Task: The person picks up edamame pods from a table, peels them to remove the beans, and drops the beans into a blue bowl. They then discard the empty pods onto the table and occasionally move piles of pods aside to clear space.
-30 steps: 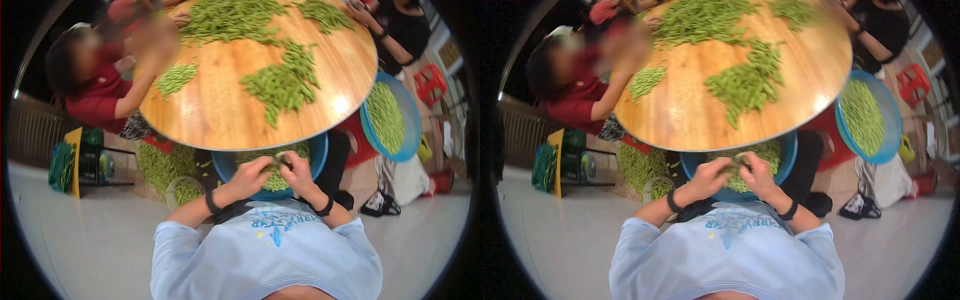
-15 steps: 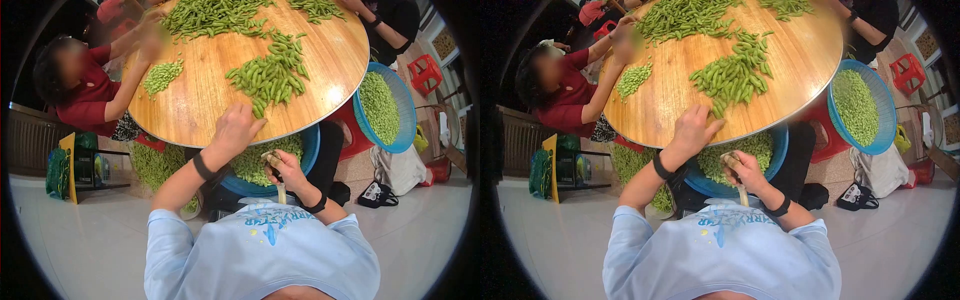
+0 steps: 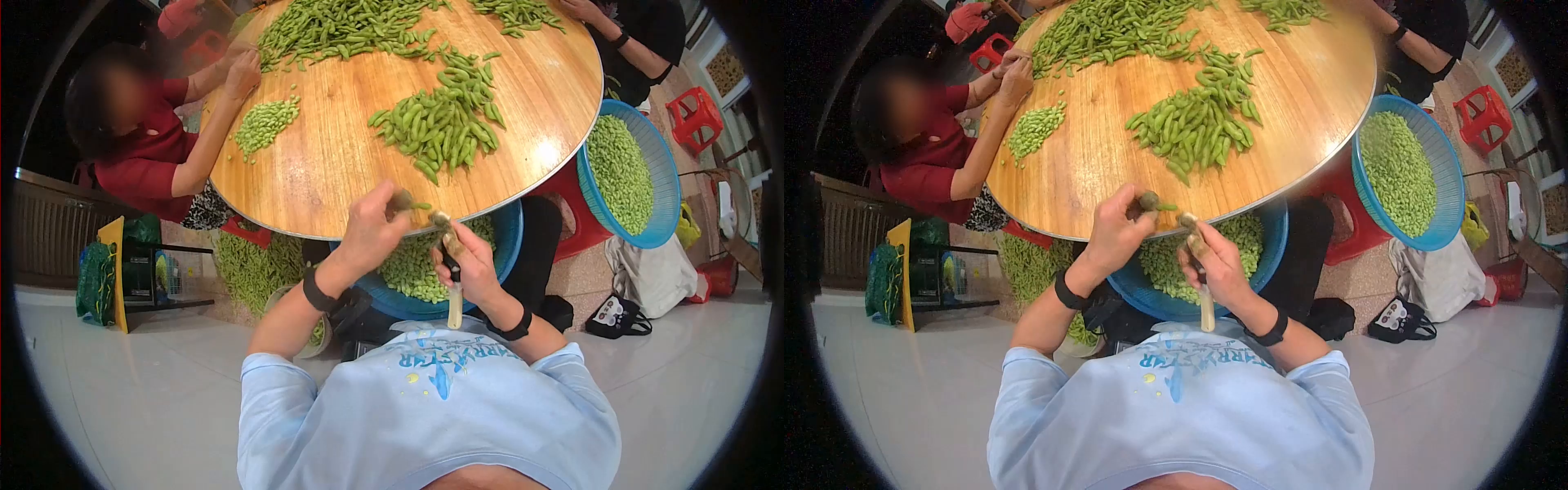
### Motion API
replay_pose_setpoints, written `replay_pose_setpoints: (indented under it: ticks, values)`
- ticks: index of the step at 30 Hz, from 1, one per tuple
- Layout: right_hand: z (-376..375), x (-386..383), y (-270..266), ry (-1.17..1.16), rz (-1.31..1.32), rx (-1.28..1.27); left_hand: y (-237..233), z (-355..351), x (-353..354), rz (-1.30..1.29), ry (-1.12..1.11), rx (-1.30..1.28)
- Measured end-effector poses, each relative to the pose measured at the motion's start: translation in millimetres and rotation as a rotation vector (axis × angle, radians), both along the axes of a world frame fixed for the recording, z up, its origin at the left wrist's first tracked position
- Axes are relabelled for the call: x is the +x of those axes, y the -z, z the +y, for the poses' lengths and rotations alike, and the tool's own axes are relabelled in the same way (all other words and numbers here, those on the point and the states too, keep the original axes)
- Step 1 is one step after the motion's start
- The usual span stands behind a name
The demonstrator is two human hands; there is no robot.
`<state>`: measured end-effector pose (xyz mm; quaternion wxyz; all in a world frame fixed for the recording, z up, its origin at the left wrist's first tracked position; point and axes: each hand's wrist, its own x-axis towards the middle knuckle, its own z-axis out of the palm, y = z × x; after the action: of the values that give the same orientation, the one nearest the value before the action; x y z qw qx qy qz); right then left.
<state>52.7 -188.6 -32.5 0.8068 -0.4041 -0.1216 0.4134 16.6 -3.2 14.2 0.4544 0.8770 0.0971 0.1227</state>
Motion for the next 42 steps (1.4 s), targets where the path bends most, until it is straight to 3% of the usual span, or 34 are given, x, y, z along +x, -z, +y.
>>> replay_pose_setpoints:
  ticks: [4, 7, 9, 13, 17, 20, 22, 23, 25, 36, 40, 42]
  values:
    - [8, 0, -3, -0.034, 0.198, 0.091, 8, -14, -13, -0.13, 0.073, 0.012]
    - [8, -5, -3, -0.016, 0.197, 0.108, 8, -18, -19, -0.14, 0.067, 0.053]
    - [9, -7, -3, -0.017, 0.216, 0.104, 8, -21, -20, -0.386, 0.184, 0.35]
    - [9, -13, 1, -0.024, 0.148, 0.103, 8, -18, -25, -0.393, 0.252, 0.594]
    - [6, -12, -1, -0.033, 0.142, 0.089, 12, -11, -25, -0.415, 0.292, 0.606]
    - [3, -10, 2, 0.013, 0.028, 0.075, 9, -13, -28, -0.396, 0.256, 0.403]
    - [1, -8, 2, -0.04, 0.03, 0.083, 17, -15, -32, 0.07, 0.08, -0.547]
    - [1, -7, 2, -0.092, 0.028, 0.095, 19, -14, -31, 0.068, 0.081, -0.546]
    - [2, -7, 2, -0.086, 0.048, 0.116, 20, -12, -31, 0.176, 0.054, -0.927]
    - [1, -9, 3, -0.075, -0.018, 0.148, 27, -18, -32, 0.091, 0.043, -1.033]
    - [7, -14, -2, 0.006, -0.135, 0.005, 26, -18, -32, 0.031, 0.014, -0.897]
    - [7, -14, -1, 0.035, -0.144, -0.033, 28, -18, -31, 0.042, 0.023, -0.946]
